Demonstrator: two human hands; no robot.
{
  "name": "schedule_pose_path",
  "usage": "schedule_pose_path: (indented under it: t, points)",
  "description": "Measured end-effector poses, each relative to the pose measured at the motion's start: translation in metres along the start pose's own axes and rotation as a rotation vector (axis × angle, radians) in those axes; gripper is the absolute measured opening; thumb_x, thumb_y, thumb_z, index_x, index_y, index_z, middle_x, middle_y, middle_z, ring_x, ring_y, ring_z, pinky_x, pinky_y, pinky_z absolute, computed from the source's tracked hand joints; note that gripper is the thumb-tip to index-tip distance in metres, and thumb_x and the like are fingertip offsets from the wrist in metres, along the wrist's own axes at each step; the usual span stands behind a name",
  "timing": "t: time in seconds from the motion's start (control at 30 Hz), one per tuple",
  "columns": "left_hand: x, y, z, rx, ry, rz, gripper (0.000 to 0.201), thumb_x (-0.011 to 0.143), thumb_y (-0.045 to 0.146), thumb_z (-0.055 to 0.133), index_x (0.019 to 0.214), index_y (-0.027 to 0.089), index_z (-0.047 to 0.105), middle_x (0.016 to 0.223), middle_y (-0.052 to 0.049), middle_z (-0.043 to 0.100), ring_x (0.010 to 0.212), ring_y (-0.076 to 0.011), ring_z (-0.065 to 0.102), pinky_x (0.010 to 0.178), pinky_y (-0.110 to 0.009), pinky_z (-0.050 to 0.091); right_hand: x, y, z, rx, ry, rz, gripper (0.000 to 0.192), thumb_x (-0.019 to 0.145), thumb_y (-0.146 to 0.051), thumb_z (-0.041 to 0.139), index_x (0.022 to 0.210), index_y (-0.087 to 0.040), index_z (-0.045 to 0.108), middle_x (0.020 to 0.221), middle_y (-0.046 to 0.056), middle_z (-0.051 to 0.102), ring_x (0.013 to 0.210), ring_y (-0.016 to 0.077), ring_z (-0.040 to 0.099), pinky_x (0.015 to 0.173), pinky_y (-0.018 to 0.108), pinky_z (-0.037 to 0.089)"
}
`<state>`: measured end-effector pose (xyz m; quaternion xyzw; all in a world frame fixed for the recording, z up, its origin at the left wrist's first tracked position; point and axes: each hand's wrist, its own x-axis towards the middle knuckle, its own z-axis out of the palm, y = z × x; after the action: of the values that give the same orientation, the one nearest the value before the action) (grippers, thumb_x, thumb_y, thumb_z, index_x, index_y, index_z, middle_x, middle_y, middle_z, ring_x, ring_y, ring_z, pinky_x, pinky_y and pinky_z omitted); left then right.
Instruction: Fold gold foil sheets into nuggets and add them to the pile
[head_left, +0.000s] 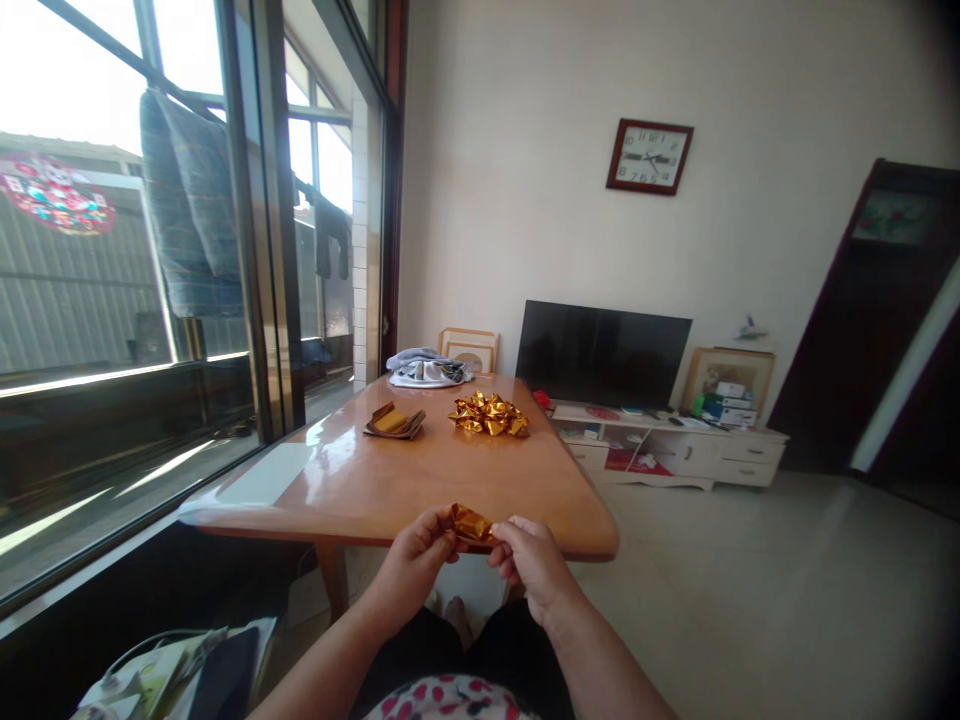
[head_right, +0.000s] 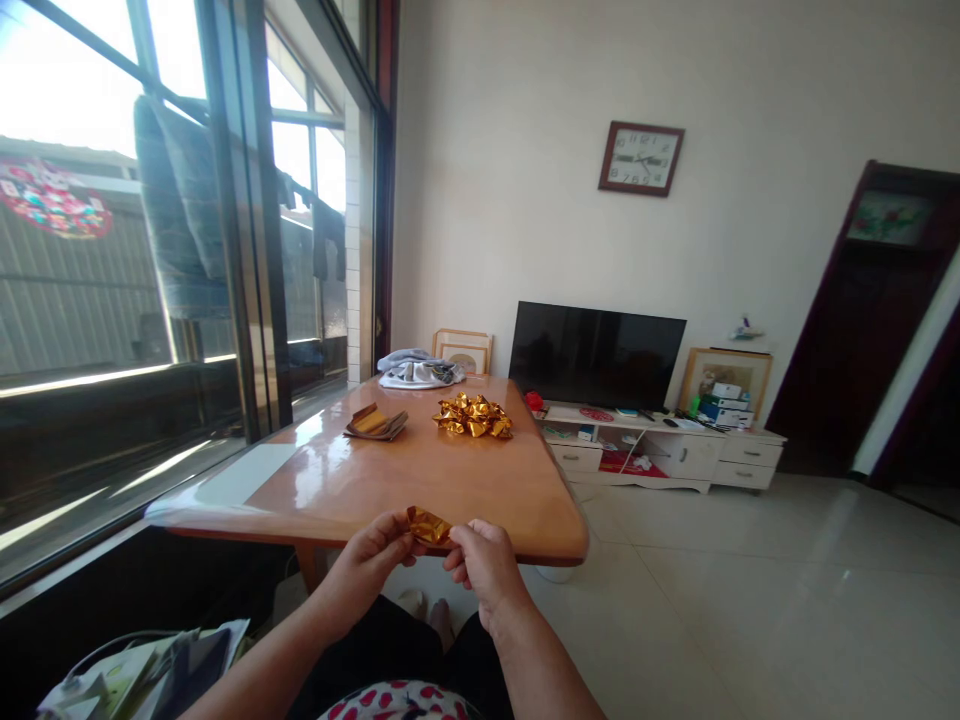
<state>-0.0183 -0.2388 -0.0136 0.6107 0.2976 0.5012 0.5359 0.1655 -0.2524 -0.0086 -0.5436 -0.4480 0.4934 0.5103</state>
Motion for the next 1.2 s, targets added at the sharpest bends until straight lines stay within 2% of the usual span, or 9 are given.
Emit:
schedule_pose_path:
  t: [0.2, 0.3, 0.43, 0.57, 0.7, 0.77, 0.83, 1.0, 1.2]
  points:
    - [-0.001, 0.009, 0.0, -0.137, 0.034, -0.065, 0.029, 0.085, 0.034, 0.073, 0.107, 0.016, 0.067, 0.095, -0.006, 0.071, 0.079, -0.0153, 0.063, 0.074, -0.028, 0.046, -0.004, -0.003, 0.001, 0.063, -0.066, -0.023, 0.043, 0.086, -0.059, 0.059, 0.086, -0.016, 0.061, 0.063, 0.003, 0.067, 0.043, 0.0075, 0.05, 0.043, 0.018, 0.03]
    - [-0.002, 0.012, -0.004, -0.254, 0.075, -0.094, 0.028, 0.087, 0.032, 0.073, 0.109, 0.016, 0.066, 0.097, -0.005, 0.069, 0.075, -0.0128, 0.062, 0.07, -0.025, 0.045, -0.01, -0.005, 0.001, 0.064, -0.142, -0.103, 0.049, 0.088, -0.065, 0.059, 0.091, -0.016, 0.062, 0.069, 0.003, 0.068, 0.05, 0.0086, 0.054, 0.048, 0.019, 0.035]
    - [-0.003, 0.015, -0.01, -0.406, 0.076, -0.135, 0.028, 0.086, 0.027, 0.075, 0.109, 0.016, 0.064, 0.096, -0.004, 0.067, 0.069, -0.0098, 0.059, 0.063, -0.021, 0.042, -0.017, -0.003, 0.001, -0.048, -0.253, -0.302, 0.045, 0.087, -0.055, 0.067, 0.112, -0.017, 0.063, 0.078, 0.001, 0.068, 0.063, 0.0118, 0.058, 0.061, 0.024, 0.045]
    - [-0.005, 0.019, -0.011, -0.491, 0.007, -0.213, 0.026, 0.085, 0.022, 0.076, 0.107, 0.017, 0.065, 0.092, -0.004, 0.066, 0.065, -0.008, 0.058, 0.059, -0.019, 0.041, -0.022, -0.001, 0.003, -0.266, -0.175, -0.523, 0.046, 0.09, -0.04, 0.067, 0.13, -0.02, 0.059, 0.082, 0.001, 0.069, 0.071, 0.0164, 0.063, 0.068, 0.028, 0.05]
    - [-0.009, 0.024, -0.01, -0.53, -0.092, -0.275, 0.021, 0.085, 0.018, 0.074, 0.104, 0.015, 0.068, 0.087, -0.003, 0.064, 0.06, -0.0055, 0.055, 0.058, -0.017, 0.04, -0.029, -0.004, 0.002, -0.399, -0.157, -0.697, 0.065, 0.088, -0.027, 0.068, 0.149, -0.028, 0.044, 0.122, 0.006, 0.069, 0.096, 0.0203, 0.068, 0.088, 0.034, 0.054]
    - [-0.01, 0.026, -0.01, -0.535, -0.133, -0.289, 0.021, 0.084, 0.016, 0.074, 0.105, 0.014, 0.069, 0.087, -0.003, 0.064, 0.058, -0.0041, 0.053, 0.057, -0.016, 0.04, -0.033, -0.007, 0.002, -0.451, -0.181, -0.77, 0.064, 0.088, -0.023, 0.067, 0.148, -0.031, 0.046, 0.135, 0.006, 0.063, 0.113, 0.0225, 0.064, 0.098, 0.036, 0.052]
    - [-0.011, 0.028, -0.01, -0.537, -0.158, -0.293, 0.022, 0.084, 0.016, 0.073, 0.106, 0.013, 0.07, 0.089, -0.004, 0.065, 0.057, -0.0034, 0.052, 0.056, -0.015, 0.04, -0.036, -0.01, 0.002, -0.494, -0.189, -0.802, 0.061, 0.088, -0.021, 0.067, 0.145, -0.031, 0.048, 0.136, 0.006, 0.063, 0.119, 0.0229, 0.062, 0.1, 0.036, 0.051]
    - [-0.013, 0.028, -0.009, -0.545, -0.179, -0.316, 0.02, 0.086, 0.017, 0.072, 0.105, 0.013, 0.073, 0.087, -0.006, 0.066, 0.059, -0.0049, 0.053, 0.058, -0.016, 0.041, -0.043, -0.016, 0.002, -0.588, -0.169, -0.818, 0.051, 0.087, -0.022, 0.068, 0.136, -0.029, 0.054, 0.123, 0.006, 0.068, 0.108, 0.0215, 0.066, 0.093, 0.035, 0.053]
    - [-0.013, 0.028, -0.005, -0.513, -0.192, -0.334, 0.024, 0.088, 0.017, 0.071, 0.111, 0.011, 0.074, 0.096, -0.009, 0.069, 0.062, -0.004, 0.054, 0.06, -0.014, 0.042, -0.044, -0.019, 0.003, -0.59, -0.135, -0.793, 0.046, 0.085, -0.023, 0.071, 0.128, -0.028, 0.057, 0.114, 0.003, 0.069, 0.098, 0.019, 0.067, 0.086, 0.031, 0.054]
